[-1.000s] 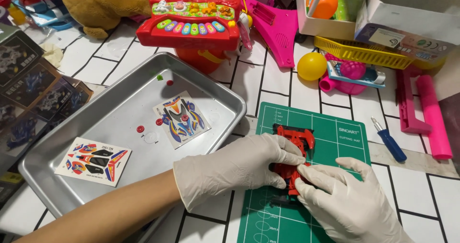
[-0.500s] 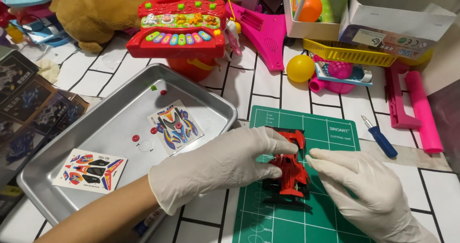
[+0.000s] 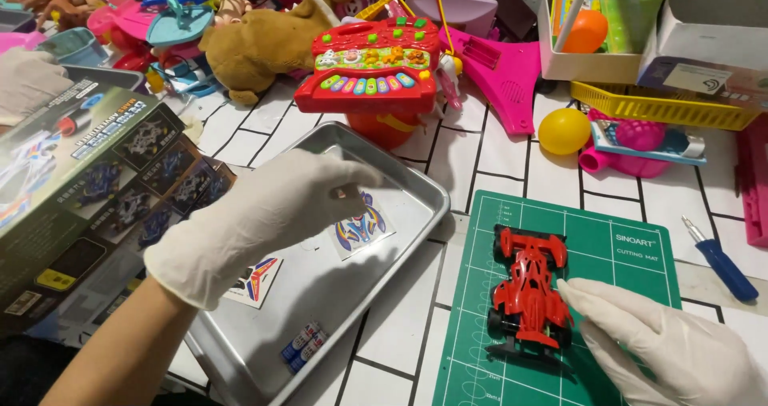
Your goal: Assembling a red miniature toy car by inserting AA batteries into the chassis and then snapping the plastic body shell into place.
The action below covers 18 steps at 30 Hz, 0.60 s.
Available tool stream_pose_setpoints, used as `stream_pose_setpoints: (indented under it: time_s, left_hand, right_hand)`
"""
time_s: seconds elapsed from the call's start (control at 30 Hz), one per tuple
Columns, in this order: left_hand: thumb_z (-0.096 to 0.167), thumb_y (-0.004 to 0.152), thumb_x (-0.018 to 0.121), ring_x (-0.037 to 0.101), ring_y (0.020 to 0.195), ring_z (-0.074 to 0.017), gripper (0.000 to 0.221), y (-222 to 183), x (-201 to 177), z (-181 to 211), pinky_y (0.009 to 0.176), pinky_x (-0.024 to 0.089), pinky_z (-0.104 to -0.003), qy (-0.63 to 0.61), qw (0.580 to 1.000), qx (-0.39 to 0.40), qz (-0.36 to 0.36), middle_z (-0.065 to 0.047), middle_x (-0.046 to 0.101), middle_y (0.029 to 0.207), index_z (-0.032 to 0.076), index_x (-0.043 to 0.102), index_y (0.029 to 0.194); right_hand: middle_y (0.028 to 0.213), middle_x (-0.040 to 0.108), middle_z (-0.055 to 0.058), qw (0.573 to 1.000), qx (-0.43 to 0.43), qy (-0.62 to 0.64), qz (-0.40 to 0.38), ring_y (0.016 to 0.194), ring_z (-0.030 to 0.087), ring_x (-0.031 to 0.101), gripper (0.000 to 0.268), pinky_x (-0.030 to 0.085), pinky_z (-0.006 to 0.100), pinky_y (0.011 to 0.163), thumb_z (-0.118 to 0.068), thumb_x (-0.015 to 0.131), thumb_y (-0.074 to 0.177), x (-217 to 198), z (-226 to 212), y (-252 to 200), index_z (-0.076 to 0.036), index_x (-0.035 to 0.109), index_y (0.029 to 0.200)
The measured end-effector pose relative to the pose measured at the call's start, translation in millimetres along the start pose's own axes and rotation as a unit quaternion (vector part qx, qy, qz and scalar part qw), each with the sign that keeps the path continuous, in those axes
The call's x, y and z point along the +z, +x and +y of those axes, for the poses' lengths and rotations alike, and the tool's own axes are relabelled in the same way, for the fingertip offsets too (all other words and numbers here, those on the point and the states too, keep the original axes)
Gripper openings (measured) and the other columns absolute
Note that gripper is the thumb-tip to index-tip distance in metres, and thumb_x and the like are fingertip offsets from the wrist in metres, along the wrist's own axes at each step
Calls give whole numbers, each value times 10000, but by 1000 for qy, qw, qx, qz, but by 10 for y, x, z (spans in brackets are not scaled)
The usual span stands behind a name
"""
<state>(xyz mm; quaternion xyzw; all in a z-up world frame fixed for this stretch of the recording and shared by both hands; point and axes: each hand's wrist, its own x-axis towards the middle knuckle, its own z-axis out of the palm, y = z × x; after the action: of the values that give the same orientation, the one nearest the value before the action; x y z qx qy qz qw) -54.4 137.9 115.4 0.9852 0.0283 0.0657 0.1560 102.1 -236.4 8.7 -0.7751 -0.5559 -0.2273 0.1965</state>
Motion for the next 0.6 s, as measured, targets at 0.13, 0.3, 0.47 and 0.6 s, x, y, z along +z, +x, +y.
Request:
stream_pose_setpoints:
  time_s: [0.13, 0.3, 0.47, 0.6]
  left_hand:
    - [333, 879, 700, 747, 820, -227, 232, -230, 172, -525, 773, 553, -400, 96, 977, -168, -89, 69, 816, 930, 347, 801, 1088]
    - [306, 819, 737, 761, 920, -106, 215, -347, 167, -633, 819, 612, -332, 91, 948, -237, -190, 143, 822, 987, 342, 833, 1009]
    - [231, 820, 696, 737, 1015, -129, 287, -334, 255, -745, 905, 574, -333, 102, 940, -257, -199, 147, 808, 1082, 343, 830, 1047]
    - [243, 846, 680, 737, 990, -144, 258, -342, 340, -836, 884, 575, -340, 121, 945, -243, -181, 147, 802, 1071, 370, 839, 1006]
  right_hand:
    - [1310, 713, -133, 999, 27, -26, -37, 924, 120, 726, 453, 552, 270, 644, -311, 645, 880, -3, 12, -25, -394, 648, 1325]
    - [1242, 739, -124, 1000, -4, -12, -25, 880, 133, 731, 384, 571, 293, 616, -310, 661, 875, 26, 27, 11, -367, 690, 1254]
    - [1365, 674, -137, 994, -42, -27, -99, 990, 92, 743, 528, 615, 284, 687, -373, 642, 855, 196, 311, -130, -419, 590, 1379]
    - [1335, 684, -181, 993, -16, -45, -109, 763, 180, 761, 458, 609, 362, 515, -432, 642, 843, 236, 312, -149, -459, 636, 1300]
